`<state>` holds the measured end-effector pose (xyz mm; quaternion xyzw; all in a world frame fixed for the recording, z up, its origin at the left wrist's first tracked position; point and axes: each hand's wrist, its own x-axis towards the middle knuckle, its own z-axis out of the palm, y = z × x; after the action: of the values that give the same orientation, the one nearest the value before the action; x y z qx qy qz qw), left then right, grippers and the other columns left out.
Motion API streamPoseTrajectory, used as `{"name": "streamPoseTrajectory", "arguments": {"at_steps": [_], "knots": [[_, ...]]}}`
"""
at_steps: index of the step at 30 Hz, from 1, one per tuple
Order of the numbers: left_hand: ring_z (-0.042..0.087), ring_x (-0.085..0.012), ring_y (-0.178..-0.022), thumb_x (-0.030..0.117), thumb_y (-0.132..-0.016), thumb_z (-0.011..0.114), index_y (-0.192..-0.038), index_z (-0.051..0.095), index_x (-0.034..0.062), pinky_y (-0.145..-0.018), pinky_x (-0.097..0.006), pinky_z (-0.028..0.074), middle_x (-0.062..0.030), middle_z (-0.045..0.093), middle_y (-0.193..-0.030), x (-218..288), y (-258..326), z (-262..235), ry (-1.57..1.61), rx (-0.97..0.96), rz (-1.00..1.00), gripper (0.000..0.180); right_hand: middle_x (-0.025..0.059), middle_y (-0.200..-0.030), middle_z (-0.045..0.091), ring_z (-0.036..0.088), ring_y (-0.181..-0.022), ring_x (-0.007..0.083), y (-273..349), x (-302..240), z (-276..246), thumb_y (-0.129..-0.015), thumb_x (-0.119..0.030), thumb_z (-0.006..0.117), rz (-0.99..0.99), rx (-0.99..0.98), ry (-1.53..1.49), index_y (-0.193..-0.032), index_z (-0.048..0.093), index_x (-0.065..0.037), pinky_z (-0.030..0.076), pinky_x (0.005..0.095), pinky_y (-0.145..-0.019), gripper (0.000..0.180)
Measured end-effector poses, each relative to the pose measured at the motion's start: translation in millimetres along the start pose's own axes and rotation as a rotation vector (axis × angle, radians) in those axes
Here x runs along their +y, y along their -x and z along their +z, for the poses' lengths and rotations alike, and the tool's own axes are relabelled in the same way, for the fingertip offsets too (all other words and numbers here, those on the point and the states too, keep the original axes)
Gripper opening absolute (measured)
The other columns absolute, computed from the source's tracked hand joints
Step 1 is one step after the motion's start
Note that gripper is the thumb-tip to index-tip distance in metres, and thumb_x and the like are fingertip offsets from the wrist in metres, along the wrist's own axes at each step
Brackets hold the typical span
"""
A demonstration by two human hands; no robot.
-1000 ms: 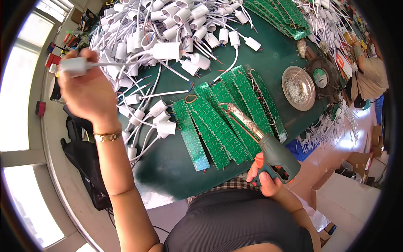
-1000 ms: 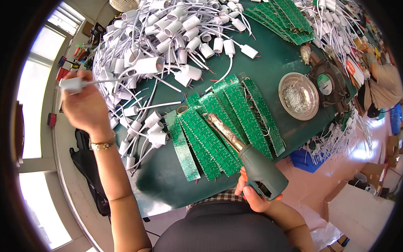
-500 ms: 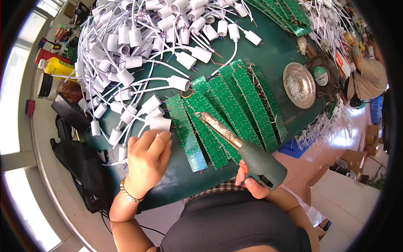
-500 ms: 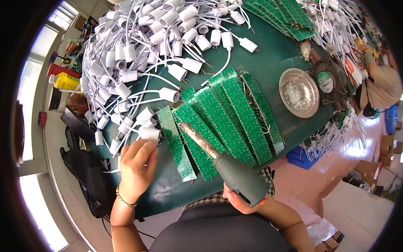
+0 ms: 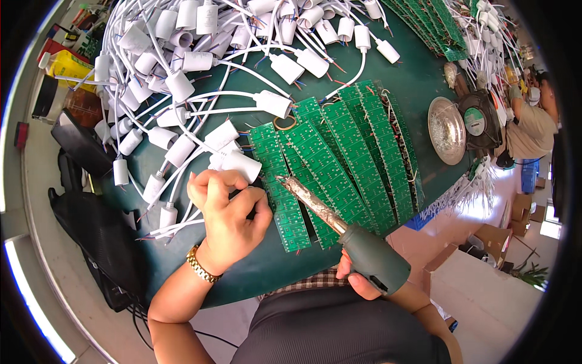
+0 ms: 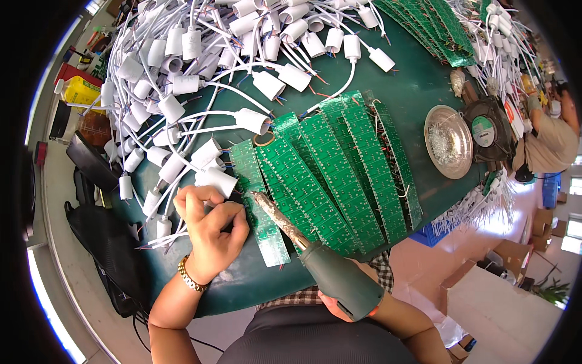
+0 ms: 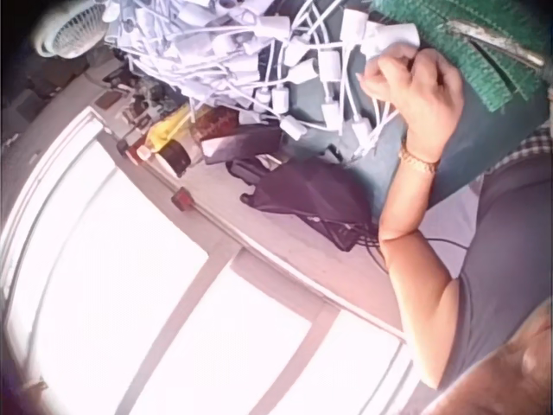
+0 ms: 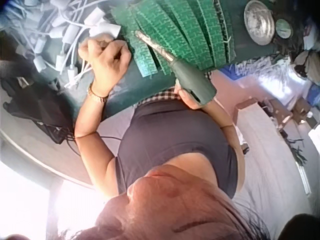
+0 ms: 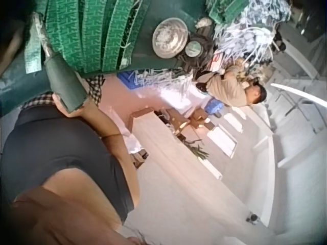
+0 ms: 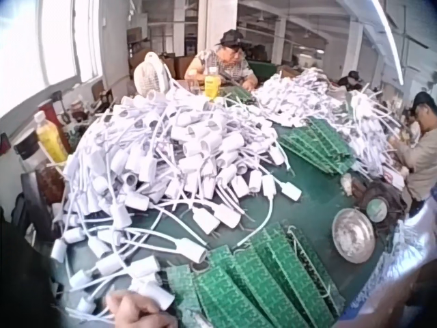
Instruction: The person arranges circuit boards on the table, then solders wires from white component assemblies onto the circuit boards using a soldering iron.
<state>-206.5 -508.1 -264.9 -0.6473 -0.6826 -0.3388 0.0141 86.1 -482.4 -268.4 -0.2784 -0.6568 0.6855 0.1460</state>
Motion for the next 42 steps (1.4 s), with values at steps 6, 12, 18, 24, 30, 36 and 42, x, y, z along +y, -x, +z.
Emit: {"name": "streamPoseTrajectory", "arguments": {"at_steps": [6,12,18,24,30,36,42], "knots": [[0.044,-0.029,-0.097,0.001,-0.059,0.072,-0.074,0.063,0.0114,-0.09,-0.045,0.03,-0.0072,0.045,-0.095,1.3,0.4,0.9,-0.047,0.005,-0.02,0.02,0.0065,-0.092,0.058,0.061,-0.079,0.0169,-1.9,-13.8,-6.7,-0.083,-0.013,0.056,0.02,-0.03,0.052,-0.144,0.031,0.005,0.054,0.033,-0.072,0.068],[0.047,-0.0362,-0.105,0.006,-0.06,0.074,-0.074,0.062,0.0129,-0.093,-0.064,0.029,-0.0022,0.051,-0.105,1.5,6.1,7.0,-0.01,-0.004,-0.101,0.02,0.0073,-0.091,0.058,0.062,-0.079,0.0177,4.5,-5.5,-7.2,-0.085,-0.017,0.056,0.022,-0.101,0.16,-0.134,0.04,0.005,0.053,0.033,-0.071,0.056],[0.047,-0.0324,-0.099,0.0,-0.061,0.072,-0.077,0.06,0.0095,-0.092,-0.052,0.032,-0.0083,0.047,-0.099,2.5,2.6,4.4,-0.059,-0.009,-0.045,0.022,0.0063,-0.093,0.066,0.062,-0.079,0.0205,-0.9,-9.3,1.5,-0.092,-0.02,0.056,0.107,-0.053,0.031,-0.109,0.062,-0.004,0.051,0.0351,-0.066,0.024],[0.047,-0.036,-0.101,-0.002,-0.063,0.071,-0.078,0.059,0.008,-0.093,-0.056,0.033,-0.0094,0.048,-0.101,2.0,4.3,7.9,-0.054,-0.005,-0.049,0.022,0.0069,-0.086,0.063,0.062,-0.078,0.0186,-7.9,-18.6,9.1,-0.087,-0.022,0.06,0.109,-0.005,0.057,-0.1,0.059,-0.004,0.051,0.0338,-0.067,0.022],[0.047,-0.0387,-0.103,-0.003,-0.063,0.07,-0.079,0.059,0.007,-0.095,-0.056,0.033,-0.0105,0.049,-0.102,3.9,1.8,5.8,-0.064,-0.015,-0.034,0.023,0.0125,-0.089,0.06,0.063,-0.075,0.0211,2.6,-2.9,-0.5,-0.088,-0.023,0.064,-0.047,-0.092,0.295,-0.107,0.05,-0.002,0.052,0.0329,-0.066,0.032],[0.046,-0.0396,-0.103,-0.005,-0.063,0.069,-0.079,0.058,0.0054,-0.094,-0.055,0.035,-0.0121,0.048,-0.103,1.9,3.1,7.6,-0.05,0.001,-0.027,0.022,0.0166,-0.096,0.059,0.064,-0.077,0.0261,-7.7,-15.3,-8.1,-0.09,-0.017,0.066,-0.185,-0.061,0.065,-0.128,0.041,-0.001,0.054,0.035,-0.064,0.049],[0.046,-0.0397,-0.101,-0.007,-0.063,0.068,-0.08,0.058,0.004,-0.093,-0.052,0.037,-0.0131,0.048,-0.103,1.2,3.2,7.7,0.001,0.014,-0.011,0.023,0.0093,-0.093,0.057,0.062,-0.081,0.0201,-2.8,-13.5,0.1,-0.089,-0.034,0.069,-0.094,0.103,-0.181,-0.118,0.045,0.005,0.052,0.0337,-0.073,0.054]]}}
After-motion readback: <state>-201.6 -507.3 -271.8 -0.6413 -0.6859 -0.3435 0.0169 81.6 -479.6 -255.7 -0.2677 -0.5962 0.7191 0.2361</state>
